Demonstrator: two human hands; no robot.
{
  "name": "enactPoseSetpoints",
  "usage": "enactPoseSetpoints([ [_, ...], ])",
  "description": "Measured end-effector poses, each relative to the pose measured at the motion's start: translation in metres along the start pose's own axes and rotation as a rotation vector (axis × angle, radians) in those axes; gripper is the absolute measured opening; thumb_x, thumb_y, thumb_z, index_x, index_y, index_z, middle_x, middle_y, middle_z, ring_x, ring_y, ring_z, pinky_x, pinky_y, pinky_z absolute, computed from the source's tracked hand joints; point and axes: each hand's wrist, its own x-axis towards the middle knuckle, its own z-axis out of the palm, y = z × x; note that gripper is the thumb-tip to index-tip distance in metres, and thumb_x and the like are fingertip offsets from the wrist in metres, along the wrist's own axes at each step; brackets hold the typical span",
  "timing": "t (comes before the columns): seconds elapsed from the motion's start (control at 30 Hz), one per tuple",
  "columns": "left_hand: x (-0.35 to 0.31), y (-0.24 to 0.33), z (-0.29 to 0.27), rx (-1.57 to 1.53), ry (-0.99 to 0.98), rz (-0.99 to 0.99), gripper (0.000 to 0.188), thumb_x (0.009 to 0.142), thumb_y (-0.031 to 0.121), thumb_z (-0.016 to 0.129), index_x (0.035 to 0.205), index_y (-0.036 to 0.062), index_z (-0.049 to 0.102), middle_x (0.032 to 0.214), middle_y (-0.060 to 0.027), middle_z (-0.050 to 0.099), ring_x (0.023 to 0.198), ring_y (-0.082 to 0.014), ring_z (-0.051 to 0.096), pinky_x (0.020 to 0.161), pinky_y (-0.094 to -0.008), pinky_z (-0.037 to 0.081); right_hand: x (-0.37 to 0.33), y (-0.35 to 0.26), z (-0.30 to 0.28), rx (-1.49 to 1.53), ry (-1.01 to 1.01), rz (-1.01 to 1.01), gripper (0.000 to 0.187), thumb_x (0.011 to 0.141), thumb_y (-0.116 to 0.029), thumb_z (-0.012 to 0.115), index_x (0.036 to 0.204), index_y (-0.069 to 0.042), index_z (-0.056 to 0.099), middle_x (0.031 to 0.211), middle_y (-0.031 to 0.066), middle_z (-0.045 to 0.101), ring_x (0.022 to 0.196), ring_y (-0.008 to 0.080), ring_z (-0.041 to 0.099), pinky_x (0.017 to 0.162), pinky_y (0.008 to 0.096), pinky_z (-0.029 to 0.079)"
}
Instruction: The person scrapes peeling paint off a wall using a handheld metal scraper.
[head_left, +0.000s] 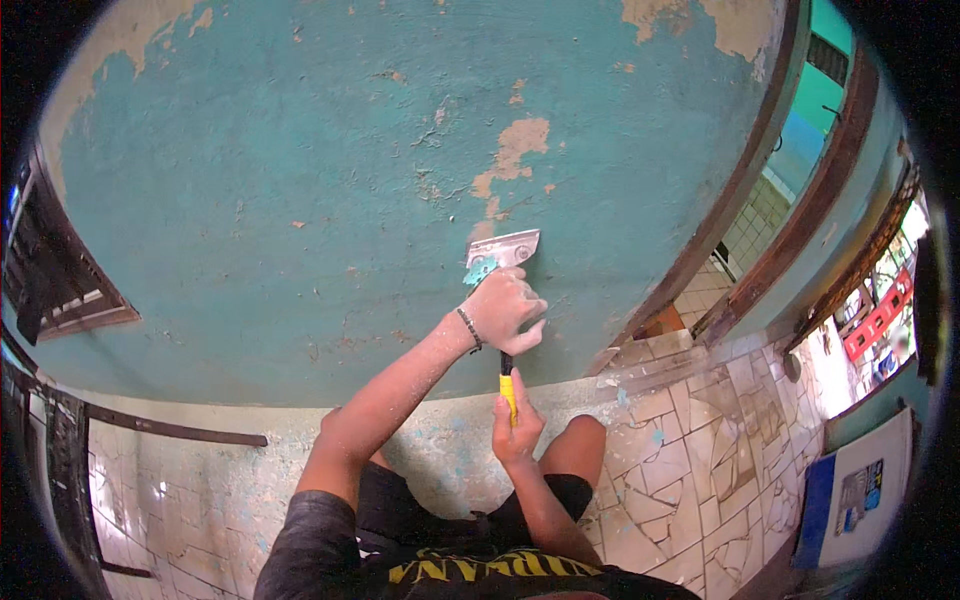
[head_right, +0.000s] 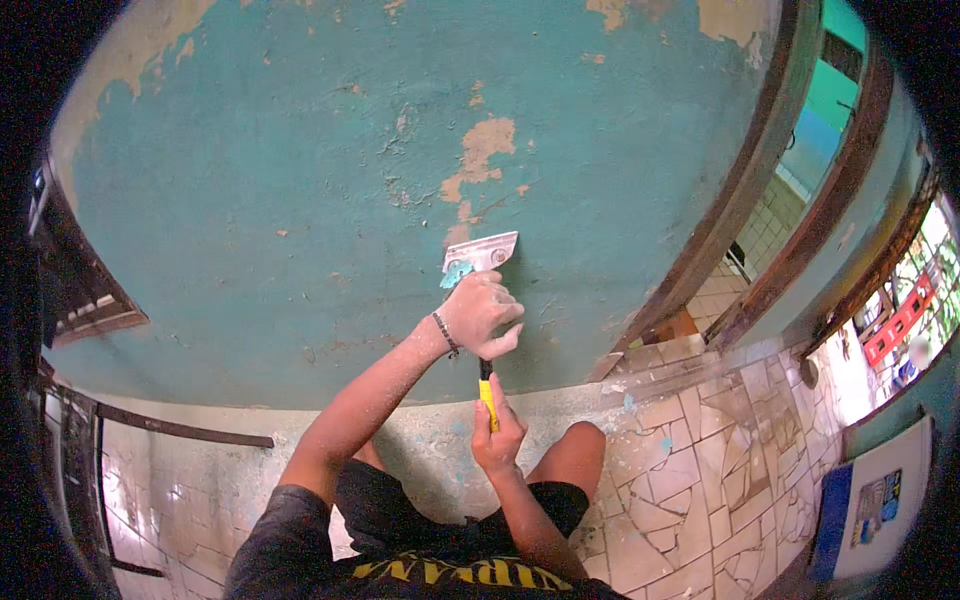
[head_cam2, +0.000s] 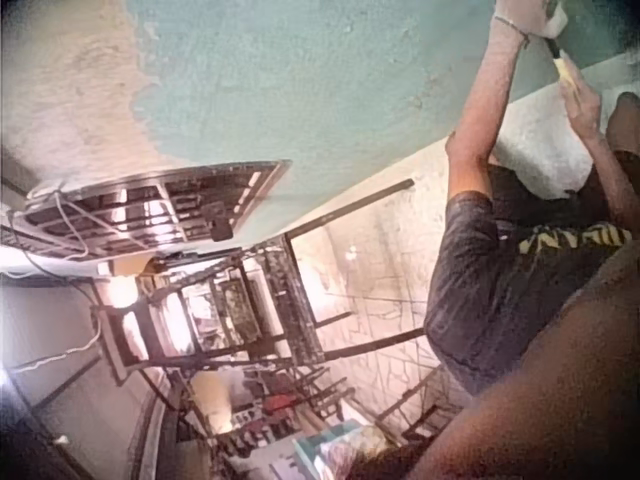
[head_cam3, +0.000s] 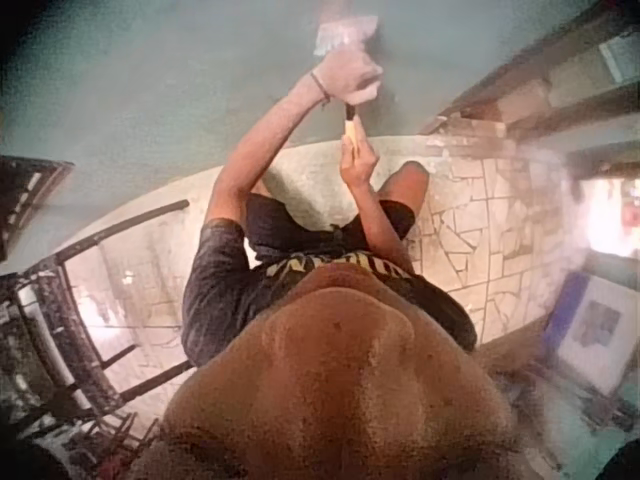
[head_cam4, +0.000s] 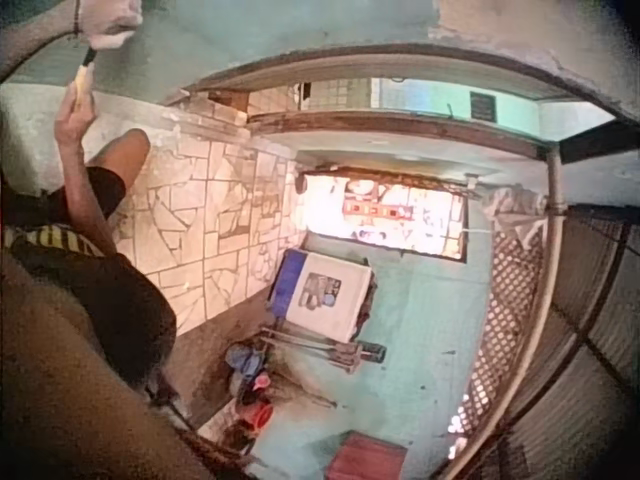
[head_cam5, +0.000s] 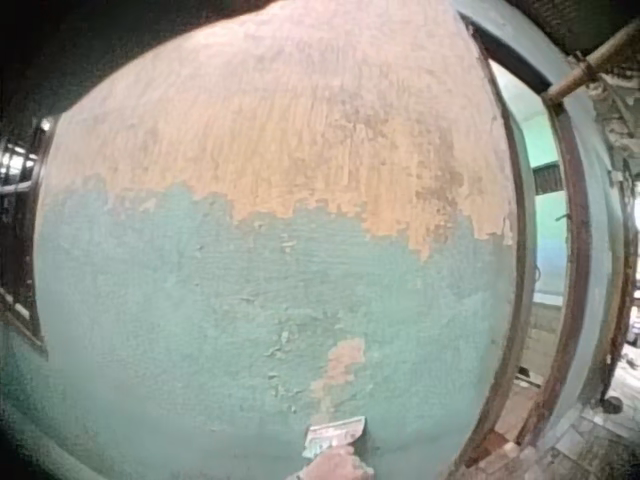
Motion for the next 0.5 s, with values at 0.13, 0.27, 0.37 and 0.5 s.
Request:
enactPoseSetpoints([
  [0.13,0.028,-0.003,-0.036,0.035,0.008,0.006,0.025,0.074,0.030,0.069,0.063,0.0086,0.062,0.058,-0.0108,0.060,0.060,-0.0336,0.060,0.067,-0.0439,0.046,0.031,-0.034,-0.003,0.035,-0.036,0.072,0.047,0.102,-0.006,0.063,0.147,0.008,0.060,0.098,0.0261,0.076,0.082,0.0275,0.077,0.074,0.0380,0.059],
  [0.27,0.057,-0.007,-0.065,0.041,0.047,0.021,0.026,0.074,0.030,0.069,0.062,0.0093,0.060,0.056,-0.0111,0.058,0.058,-0.0349,0.059,0.067,-0.0442,0.046,0.059,-0.065,-0.012,0.097,-0.023,0.089,0.048,0.103,-0.006,0.063,0.149,0.008,0.059,0.083,0.0178,0.072,0.072,0.0175,0.070,0.066,0.0345,0.055],
  [0.37,0.076,-0.010,-0.087,0.045,0.055,0.023,0.028,0.076,0.030,0.068,0.061,0.0091,0.057,0.056,-0.0115,0.057,0.056,-0.0360,0.059,0.067,-0.0447,0.046,0.081,-0.084,-0.016,0.139,-0.023,0.083,0.049,0.103,-0.007,0.063,0.150,0.007,0.058,0.080,0.0137,0.070,0.068,0.0146,0.066,0.063,0.0331,0.053],
  [0.5,0.111,-0.023,-0.126,0.107,0.195,0.117,0.030,0.079,0.029,0.067,0.060,0.0080,0.058,0.056,-0.0118,0.058,0.055,-0.0364,0.059,0.062,-0.0471,0.048,0.124,-0.112,-0.020,0.114,-0.032,0.045,0.049,0.104,-0.008,0.062,0.150,0.007,0.058,0.076,0.0108,0.067,0.066,0.0129,0.064,0.061,0.0327,0.051],
])
